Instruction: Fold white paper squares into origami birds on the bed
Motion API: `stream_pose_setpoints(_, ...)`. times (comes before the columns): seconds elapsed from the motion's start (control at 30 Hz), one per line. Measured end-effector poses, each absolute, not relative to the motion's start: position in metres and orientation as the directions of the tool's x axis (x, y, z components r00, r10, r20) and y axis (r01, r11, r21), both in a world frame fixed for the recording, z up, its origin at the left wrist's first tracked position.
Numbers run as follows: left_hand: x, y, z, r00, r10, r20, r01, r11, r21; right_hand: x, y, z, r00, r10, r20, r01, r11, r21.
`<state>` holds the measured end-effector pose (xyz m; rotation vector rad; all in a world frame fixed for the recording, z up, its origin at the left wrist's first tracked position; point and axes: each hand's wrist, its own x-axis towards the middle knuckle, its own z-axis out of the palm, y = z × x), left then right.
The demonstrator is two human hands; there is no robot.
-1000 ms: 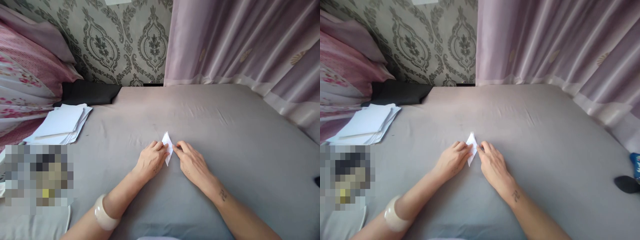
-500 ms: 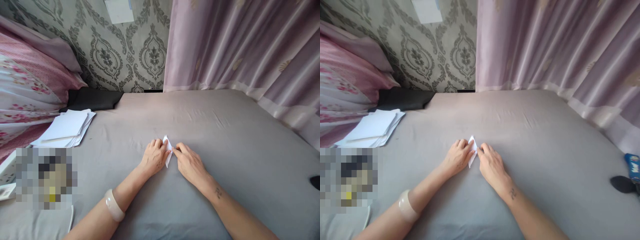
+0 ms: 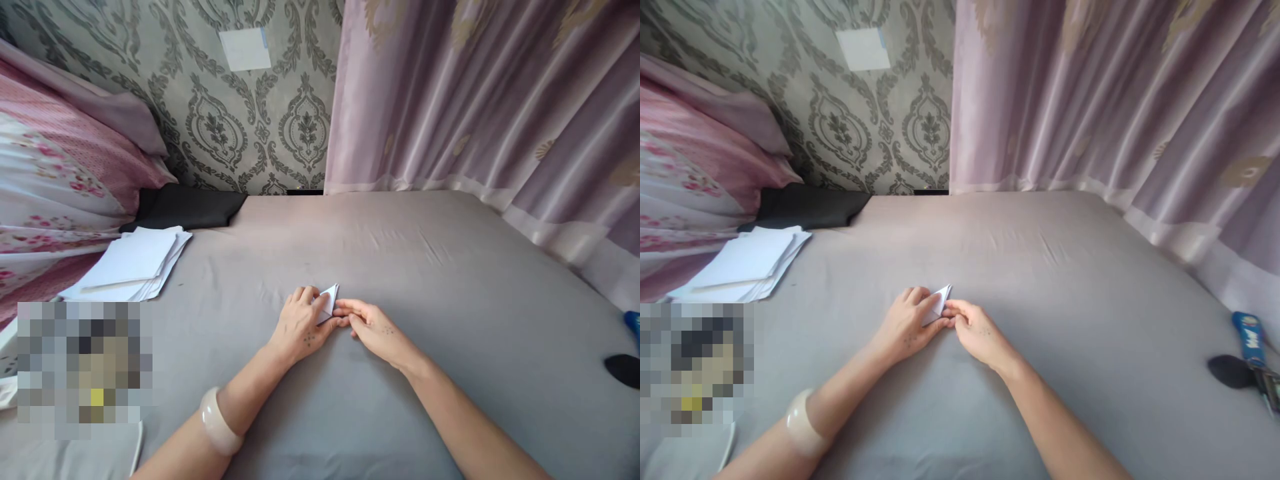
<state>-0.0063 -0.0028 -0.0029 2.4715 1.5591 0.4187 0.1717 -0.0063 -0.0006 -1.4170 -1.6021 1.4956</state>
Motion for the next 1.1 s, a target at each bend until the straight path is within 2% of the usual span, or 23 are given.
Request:
stream_pose_setpoints(0.1,-0.008,-0.004,0.000,0.437,0.889,0.134,0.846,-0.457,0.275,0.171,-0.009,-0.001,-0.337,0.911,-0.236,0.284,-0.140,-0.948)
stream_pose_setpoints(0.27,-0.008,-0.004,-0.002,0.418,0.894,0.159,0.863,-0.446,0.239,0.169,-0.013,-0.006,-0.390,0.920,-0.053,0.270,0.059,-0.961)
stream_pose_setpoints(0.33,-0.010,-0.001,-0.004,0.380,0.903,0.202,0.853,-0.427,0.302,0.168,-0.014,-0.007,-0.393,0.919,0.012,0.248,0.119,-0.961)
stream_pose_setpoints(0.4,-0.011,0.001,-0.003,0.279,0.923,0.266,0.791,-0.378,0.481,0.167,-0.013,-0.006,-0.320,0.944,0.075,0.228,0.154,-0.961)
stream_pose_setpoints(0.47,-0.011,0.001,0.002,0.081,0.966,0.244,0.608,-0.242,0.756,0.166,-0.011,-0.004,-0.178,0.977,0.114,0.230,0.154,-0.961)
stream_pose_setpoints(0.53,-0.010,0.001,0.008,-0.079,0.995,0.065,0.262,-0.042,0.964,0.167,-0.009,-0.002,-0.072,0.993,0.090,0.218,0.104,-0.970)
stream_pose_setpoints(0.57,-0.008,0.001,0.010,-0.092,0.995,-0.043,0.067,0.049,0.997,0.167,-0.008,0.000,-0.059,0.997,0.057,0.194,0.068,-0.979)
stream_pose_setpoints(0.63,-0.004,-0.001,0.013,-0.017,0.978,-0.208,-0.243,0.198,0.950,0.167,-0.008,0.003,-0.093,0.995,-0.025,0.122,-0.014,-0.992)
stream_pose_setpoints(0.73,0.003,-0.003,0.010,0.107,0.944,-0.312,-0.437,0.326,0.838,0.166,-0.009,0.007,-0.135,0.984,-0.115,0.067,-0.107,-0.992)
stream_pose_setpoints(0.83,0.008,-0.006,0.004,0.150,0.929,-0.339,-0.455,0.370,0.810,0.166,-0.008,0.005,-0.090,0.986,-0.142,0.101,-0.133,-0.986)
stream_pose_setpoints(0.93,0.010,-0.006,0.002,0.155,0.922,-0.355,-0.393,0.387,0.834,0.169,-0.005,-0.001,-0.049,0.987,-0.154,0.137,-0.147,-0.980)
stream_pose_setpoints(1.0,0.009,-0.006,0.001,0.137,0.927,-0.349,-0.282,0.375,0.883,0.171,-0.002,-0.006,-0.044,0.987,-0.157,0.191,-0.146,-0.971)
stream_pose_setpoints(1.1,0.006,-0.004,-0.001,0.098,0.951,-0.294,0.012,0.294,0.956,0.174,0.001,-0.011,-0.036,0.990,-0.138,0.302,-0.121,-0.946)
